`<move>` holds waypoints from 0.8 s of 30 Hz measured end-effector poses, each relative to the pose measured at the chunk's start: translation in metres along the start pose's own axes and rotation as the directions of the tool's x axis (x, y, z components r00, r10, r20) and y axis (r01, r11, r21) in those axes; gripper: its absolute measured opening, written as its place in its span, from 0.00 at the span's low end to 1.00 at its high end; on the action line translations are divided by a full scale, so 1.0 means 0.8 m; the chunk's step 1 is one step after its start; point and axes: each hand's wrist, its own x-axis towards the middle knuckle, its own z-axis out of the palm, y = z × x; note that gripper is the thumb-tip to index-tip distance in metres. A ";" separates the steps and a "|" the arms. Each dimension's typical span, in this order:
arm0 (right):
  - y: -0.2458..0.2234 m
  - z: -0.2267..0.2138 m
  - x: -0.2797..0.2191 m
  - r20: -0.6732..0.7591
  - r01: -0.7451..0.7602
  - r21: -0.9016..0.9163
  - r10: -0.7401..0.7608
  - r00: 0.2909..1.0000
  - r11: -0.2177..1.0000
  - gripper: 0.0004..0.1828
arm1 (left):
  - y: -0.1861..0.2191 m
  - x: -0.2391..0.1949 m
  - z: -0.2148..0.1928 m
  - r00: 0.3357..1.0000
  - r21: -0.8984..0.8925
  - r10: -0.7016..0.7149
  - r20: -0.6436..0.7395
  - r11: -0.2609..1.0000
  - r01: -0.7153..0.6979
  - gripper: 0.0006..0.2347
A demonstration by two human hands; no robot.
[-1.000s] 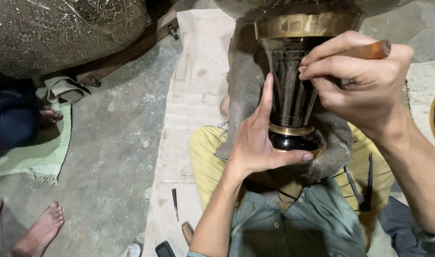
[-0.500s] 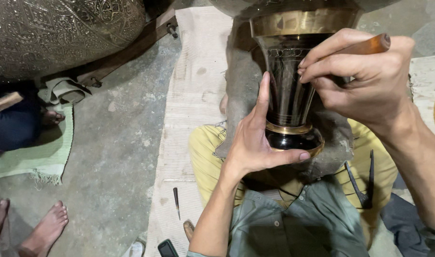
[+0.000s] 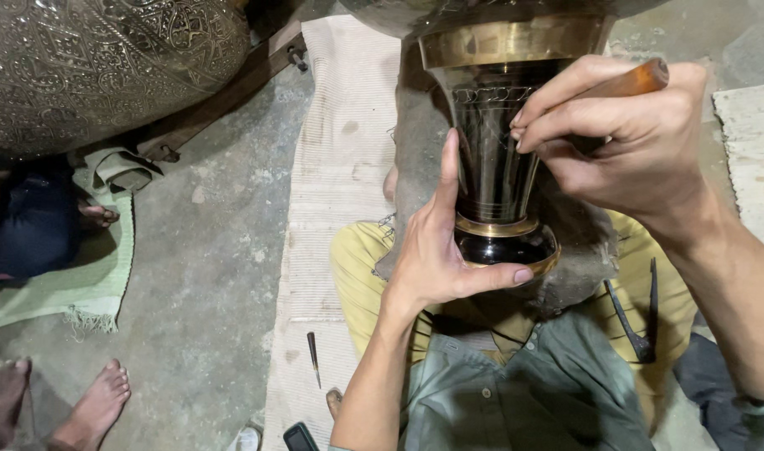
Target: The person sits on the floor and uses a small chisel to engrave decorative patterns into the neck of a large metal vessel. The hands hold the vessel steady while the tool is tapped to create fine lines.
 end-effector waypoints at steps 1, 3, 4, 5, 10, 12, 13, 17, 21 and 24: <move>0.000 0.000 0.000 -0.003 0.000 0.011 0.000 1.000 1.000 0.08 | 0.000 0.000 0.000 1.000 0.006 0.012 -0.003 1.000 -0.012 0.60; 0.002 0.000 -0.001 -0.003 -0.005 0.031 0.006 1.000 1.000 0.08 | 0.001 -0.001 -0.001 0.999 0.017 0.036 -0.009 0.999 -0.036 0.59; 0.002 0.000 -0.002 -0.002 -0.009 0.041 0.009 1.000 0.999 0.08 | 0.002 -0.001 -0.001 0.999 0.020 0.038 -0.008 0.999 -0.038 0.59; 0.003 0.000 -0.003 -0.002 -0.018 0.051 0.018 1.000 0.999 0.08 | 0.002 -0.001 -0.001 0.999 0.025 0.040 -0.009 0.999 -0.040 0.59; 0.006 -0.003 -0.008 0.001 -0.053 0.085 0.053 0.999 0.995 0.09 | 0.004 -0.001 -0.002 1.000 0.057 0.021 -0.003 0.998 -0.021 0.59; 0.010 0.000 -0.008 -0.020 -0.042 0.103 0.044 0.999 0.994 0.09 | 0.003 0.000 -0.002 1.000 0.060 0.008 0.007 0.998 -0.008 0.60; 0.012 0.002 -0.009 -0.029 -0.037 0.113 0.041 0.999 0.993 0.10 | 0.003 0.000 -0.002 1.000 0.065 0.011 0.009 0.998 -0.011 0.60; 0.016 0.005 -0.007 -0.065 -0.008 0.126 0.016 0.998 0.992 0.10 | 0.003 0.002 -0.003 1.000 0.087 0.018 0.014 0.996 -0.019 0.60; 0.019 0.003 -0.010 -0.047 0.006 0.130 0.000 0.999 0.991 0.10 | 0.001 0.002 -0.002 1.000 0.071 0.013 0.021 0.997 -0.015 0.60; 0.025 0.001 -0.007 -0.030 0.046 0.144 -0.042 0.999 0.989 0.10 | 0.002 0.003 0.001 1.000 0.048 -0.009 0.016 0.999 0.008 0.60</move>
